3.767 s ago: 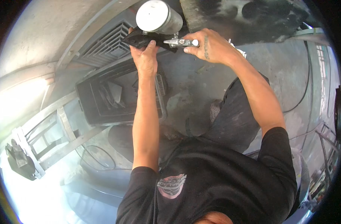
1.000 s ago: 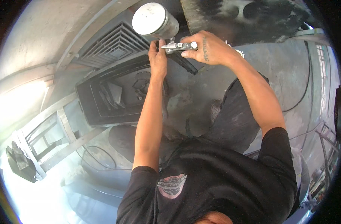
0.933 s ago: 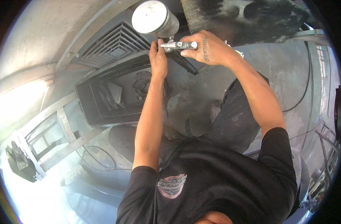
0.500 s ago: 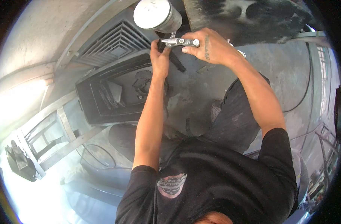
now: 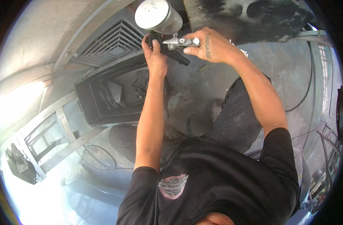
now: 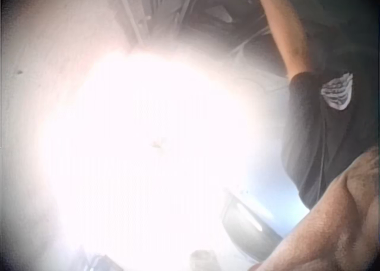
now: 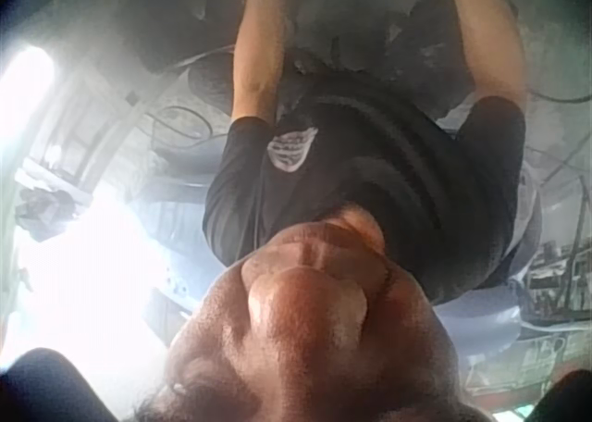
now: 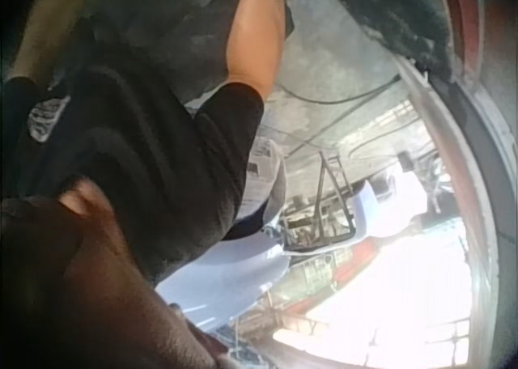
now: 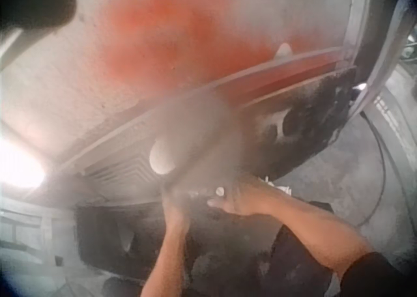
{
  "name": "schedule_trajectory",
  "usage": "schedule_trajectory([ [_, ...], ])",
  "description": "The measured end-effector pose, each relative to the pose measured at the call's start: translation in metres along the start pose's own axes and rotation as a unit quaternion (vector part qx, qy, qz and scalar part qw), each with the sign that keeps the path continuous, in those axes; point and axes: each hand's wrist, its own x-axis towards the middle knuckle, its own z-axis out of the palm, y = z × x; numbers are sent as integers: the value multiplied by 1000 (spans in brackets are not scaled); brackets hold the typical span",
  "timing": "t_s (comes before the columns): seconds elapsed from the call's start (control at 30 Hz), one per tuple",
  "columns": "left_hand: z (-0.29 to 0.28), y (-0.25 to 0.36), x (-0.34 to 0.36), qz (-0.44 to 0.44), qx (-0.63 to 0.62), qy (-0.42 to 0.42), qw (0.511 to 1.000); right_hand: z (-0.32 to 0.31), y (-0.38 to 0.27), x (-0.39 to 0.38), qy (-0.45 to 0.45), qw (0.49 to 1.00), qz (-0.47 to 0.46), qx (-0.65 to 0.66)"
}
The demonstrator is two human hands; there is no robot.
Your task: The person sits on the floor and uses a spray gun to apply paint to several small plastic car trim pieces.
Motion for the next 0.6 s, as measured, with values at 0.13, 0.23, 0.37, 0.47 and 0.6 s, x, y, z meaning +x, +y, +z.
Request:
schedule_trajectory([
  [0.13, 1, 1, 2, 29, -60, -18, 998, 6, -1, -2, -2, 1000, 14, -13],
  [0.23, 1, 0, 3, 42, -115, -26, 992, 1, -6, -1, -2, 1000, 18, 5],
  [0.37, -5, -10, 9, 60, -129, -45, 989, 4, -3, 1, 1, 1000, 16, -17],
  [0.47, 1, -2, 6, 61, -148, -38, 986, 13, 10, 1, 20, 999, -11, -33],
  [0.6, 8, 15, -3, 60, -158, -23, 985, 4, -4, 1, -6, 999, 36, 1],
])
